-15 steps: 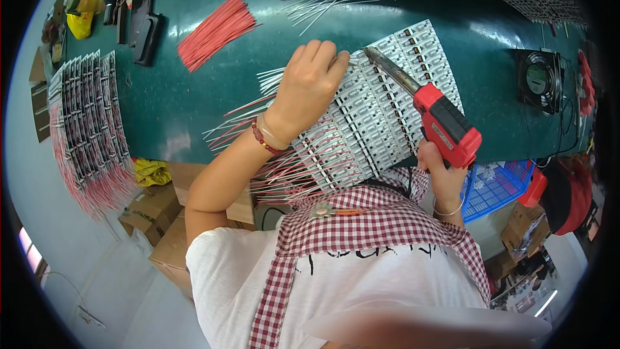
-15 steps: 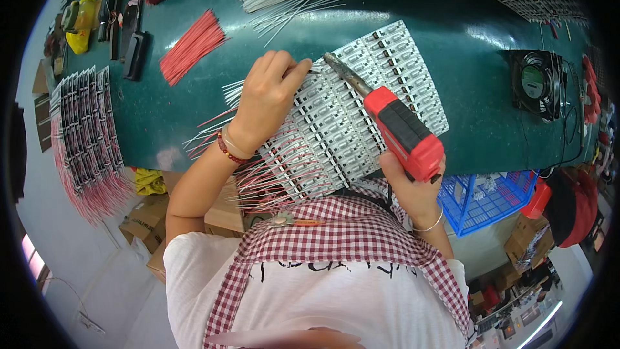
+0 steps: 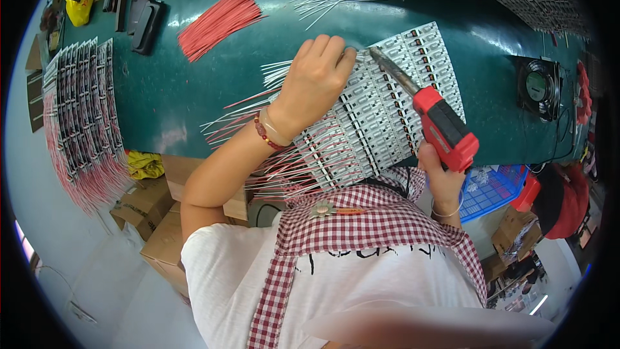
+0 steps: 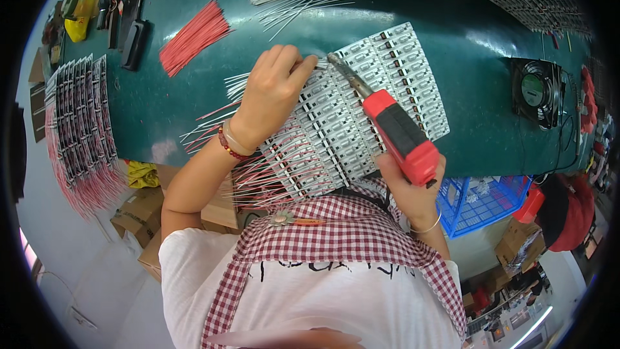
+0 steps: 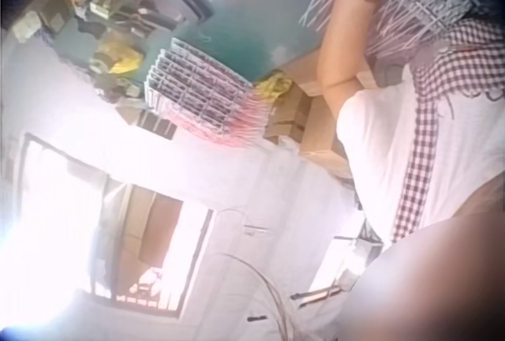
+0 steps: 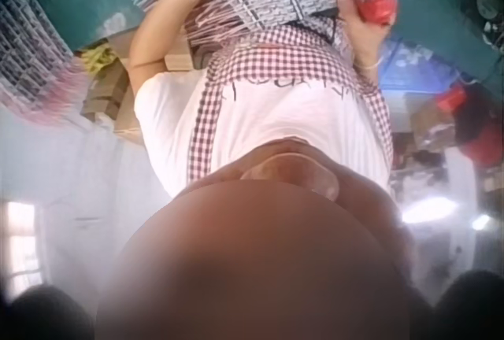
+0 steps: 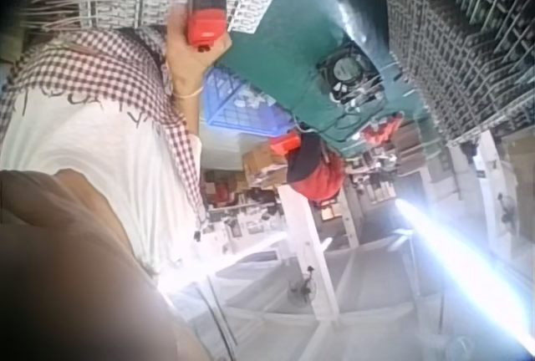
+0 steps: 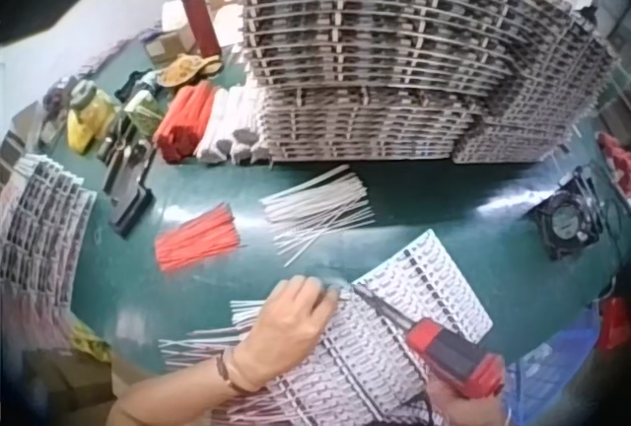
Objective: The person solders individual red and white wires to a sheet of LED strips using a soldering iron.
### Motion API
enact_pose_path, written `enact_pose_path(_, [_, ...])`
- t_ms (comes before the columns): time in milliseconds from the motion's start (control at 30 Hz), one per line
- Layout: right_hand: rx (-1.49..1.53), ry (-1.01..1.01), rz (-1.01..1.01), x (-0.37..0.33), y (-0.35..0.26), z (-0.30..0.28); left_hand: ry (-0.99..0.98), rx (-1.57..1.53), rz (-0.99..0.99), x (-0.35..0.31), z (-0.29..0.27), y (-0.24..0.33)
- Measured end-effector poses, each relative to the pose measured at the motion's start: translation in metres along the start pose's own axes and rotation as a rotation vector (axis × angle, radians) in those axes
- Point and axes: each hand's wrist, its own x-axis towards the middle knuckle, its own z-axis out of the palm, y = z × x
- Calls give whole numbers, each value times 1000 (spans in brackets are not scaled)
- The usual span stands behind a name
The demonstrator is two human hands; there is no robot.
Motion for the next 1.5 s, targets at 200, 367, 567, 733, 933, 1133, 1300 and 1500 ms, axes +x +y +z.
enact_pose_path(200, [126,-124,40,6,-16,-5,-4,32,43,-1,2,-2])
enact_pose_path(367, [203,-89,80,4,-26,-2,-23,124,60,0,2,-1])
enact_pose_path(567, [241,-119,91,3,-24,-4,-43,85,9,0,-3,1])
enact_pose_path(733, [257,-114,90,2,-21,-4,30,77,50,0,-6,3])
enact_pose_path(933, [288,-141,205,-2,-13,-12,-25,12,51,-5,-3,10])
enact_pose_path(1133, [219,-104,148,-5,8,-11,-21,7,40,-4,-1,12])
enact_pose_path(1300, [112,-152,150,-6,7,-14,-23,12,24,-4,-2,13])
enact_pose_path(1500, [167,-130,106,-6,4,-14,6,73,52,-3,-3,13])
